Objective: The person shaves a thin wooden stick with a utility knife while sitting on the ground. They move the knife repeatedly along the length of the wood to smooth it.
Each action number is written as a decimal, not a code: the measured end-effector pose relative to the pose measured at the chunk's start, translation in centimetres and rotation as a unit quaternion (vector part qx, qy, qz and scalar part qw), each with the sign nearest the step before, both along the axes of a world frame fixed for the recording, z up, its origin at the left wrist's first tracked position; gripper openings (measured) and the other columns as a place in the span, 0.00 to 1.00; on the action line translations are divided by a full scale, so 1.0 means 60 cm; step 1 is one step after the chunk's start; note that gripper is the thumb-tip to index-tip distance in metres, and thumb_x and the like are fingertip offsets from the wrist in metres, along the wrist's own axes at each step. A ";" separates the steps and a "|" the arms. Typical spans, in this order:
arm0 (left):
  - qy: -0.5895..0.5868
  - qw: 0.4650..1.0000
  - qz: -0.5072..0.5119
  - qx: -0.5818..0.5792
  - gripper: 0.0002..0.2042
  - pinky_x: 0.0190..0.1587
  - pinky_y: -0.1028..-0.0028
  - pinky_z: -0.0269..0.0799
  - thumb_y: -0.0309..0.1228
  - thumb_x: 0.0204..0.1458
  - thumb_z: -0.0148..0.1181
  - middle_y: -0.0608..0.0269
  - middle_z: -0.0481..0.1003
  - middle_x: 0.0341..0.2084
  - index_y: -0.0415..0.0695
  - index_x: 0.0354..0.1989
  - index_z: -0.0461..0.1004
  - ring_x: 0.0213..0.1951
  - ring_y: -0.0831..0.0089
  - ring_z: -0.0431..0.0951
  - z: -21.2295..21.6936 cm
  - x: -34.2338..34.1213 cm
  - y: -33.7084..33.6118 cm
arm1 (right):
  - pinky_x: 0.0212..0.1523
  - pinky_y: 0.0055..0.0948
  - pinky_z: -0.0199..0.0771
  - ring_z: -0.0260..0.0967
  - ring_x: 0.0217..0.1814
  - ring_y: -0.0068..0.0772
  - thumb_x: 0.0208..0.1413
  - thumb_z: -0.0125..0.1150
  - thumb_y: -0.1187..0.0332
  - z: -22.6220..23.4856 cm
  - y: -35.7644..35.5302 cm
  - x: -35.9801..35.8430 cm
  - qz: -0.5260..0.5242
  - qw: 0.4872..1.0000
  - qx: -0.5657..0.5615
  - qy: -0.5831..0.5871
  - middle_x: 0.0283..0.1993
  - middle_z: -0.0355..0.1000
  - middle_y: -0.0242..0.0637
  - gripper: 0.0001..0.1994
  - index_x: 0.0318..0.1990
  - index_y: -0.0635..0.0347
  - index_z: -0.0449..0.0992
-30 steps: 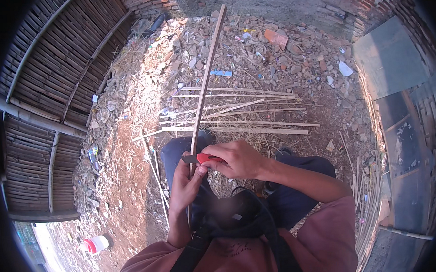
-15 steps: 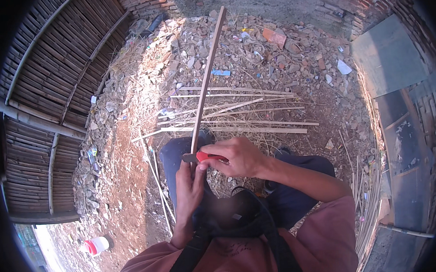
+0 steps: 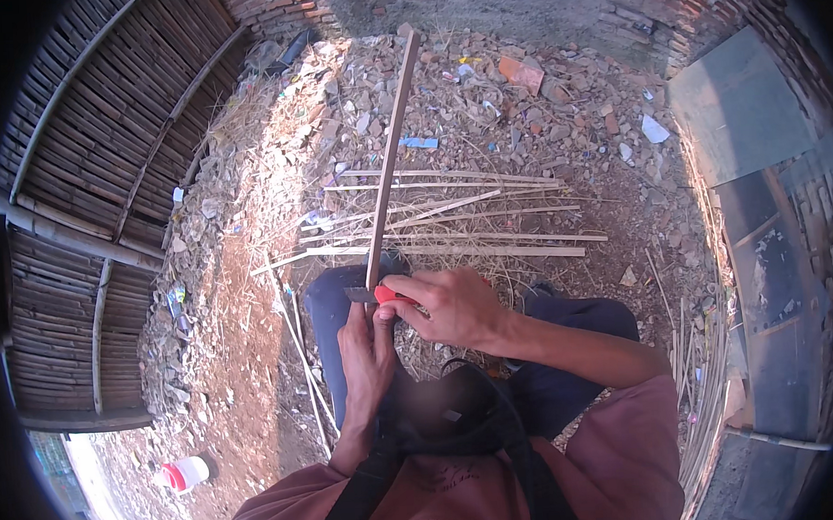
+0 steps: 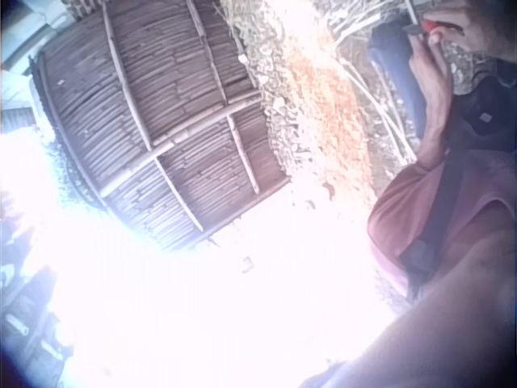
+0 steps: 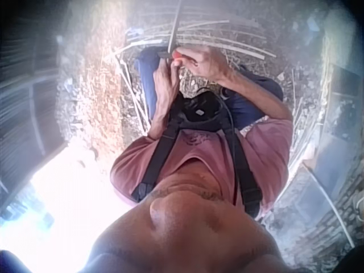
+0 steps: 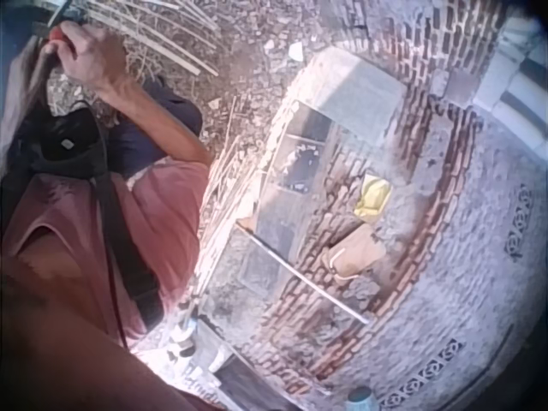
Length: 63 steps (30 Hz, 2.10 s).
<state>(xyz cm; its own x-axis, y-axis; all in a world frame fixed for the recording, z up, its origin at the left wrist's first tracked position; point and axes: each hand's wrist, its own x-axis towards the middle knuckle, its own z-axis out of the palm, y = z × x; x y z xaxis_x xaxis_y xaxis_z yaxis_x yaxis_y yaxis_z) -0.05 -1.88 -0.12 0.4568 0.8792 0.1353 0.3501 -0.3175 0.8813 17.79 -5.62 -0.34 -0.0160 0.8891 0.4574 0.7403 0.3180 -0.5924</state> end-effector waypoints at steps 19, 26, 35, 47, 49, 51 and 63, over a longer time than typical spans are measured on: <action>0.026 0.999 0.028 -0.003 0.16 0.29 0.54 0.72 0.40 0.71 0.57 0.43 0.76 0.21 0.36 0.41 0.75 0.26 0.40 0.80 0.006 0.010 0.008 | 0.23 0.38 0.78 0.82 0.27 0.40 0.63 0.69 0.58 0.015 0.004 0.003 -0.041 0.999 0.021 -0.009 0.34 0.83 0.36 0.13 0.51 0.51 0.83; 0.027 0.999 0.016 -0.011 0.15 0.26 0.58 0.71 0.38 0.71 0.58 0.45 0.75 0.19 0.36 0.40 0.72 0.24 0.45 0.81 0.018 0.008 0.006 | 0.25 0.37 0.80 0.83 0.29 0.40 0.61 0.69 0.60 0.022 0.003 0.012 -0.039 0.998 0.025 -0.037 0.36 0.84 0.37 0.14 0.52 0.51 0.83; 0.003 1.000 0.000 -0.001 0.13 0.25 0.56 0.66 0.35 0.72 0.56 0.45 0.72 0.16 0.35 0.42 0.71 0.21 0.42 0.77 0.010 0.006 0.008 | 0.25 0.37 0.80 0.82 0.29 0.40 0.61 0.70 0.60 0.024 0.003 0.016 -0.043 0.997 0.036 -0.047 0.36 0.84 0.37 0.14 0.52 0.50 0.84; -0.006 1.000 -0.009 0.008 0.12 0.24 0.55 0.65 0.34 0.71 0.57 0.45 0.71 0.15 0.35 0.40 0.70 0.20 0.42 0.76 0.012 0.006 0.012 | 0.24 0.37 0.79 0.81 0.26 0.39 0.62 0.70 0.57 0.032 0.006 0.021 -0.044 0.996 0.041 -0.064 0.32 0.82 0.35 0.14 0.51 0.50 0.84; -0.008 1.000 -0.009 0.005 0.12 0.24 0.55 0.65 0.34 0.71 0.57 0.45 0.71 0.15 0.35 0.41 0.70 0.21 0.41 0.76 0.016 0.007 0.011 | 0.23 0.36 0.79 0.81 0.26 0.38 0.63 0.69 0.57 0.035 0.006 0.021 -0.045 0.996 0.048 -0.065 0.31 0.81 0.35 0.14 0.51 0.51 0.85; -0.009 1.000 -0.009 0.001 0.12 0.24 0.55 0.65 0.34 0.71 0.58 0.44 0.71 0.16 0.35 0.41 0.70 0.21 0.41 0.76 0.020 0.006 0.008 | 0.25 0.36 0.80 0.81 0.27 0.38 0.64 0.69 0.58 0.040 0.003 0.025 -0.065 0.994 0.032 -0.077 0.31 0.82 0.36 0.13 0.50 0.53 0.86; 0.115 0.989 -0.038 -0.084 0.17 0.29 0.50 0.66 0.39 0.71 0.57 0.43 0.73 0.20 0.36 0.39 0.67 0.28 0.34 0.75 -0.003 -0.019 -0.021 | 0.26 0.33 0.71 0.75 0.23 0.31 0.68 0.67 0.56 0.057 0.062 0.208 -0.200 0.977 0.073 0.022 0.27 0.81 0.44 0.17 0.52 0.61 0.85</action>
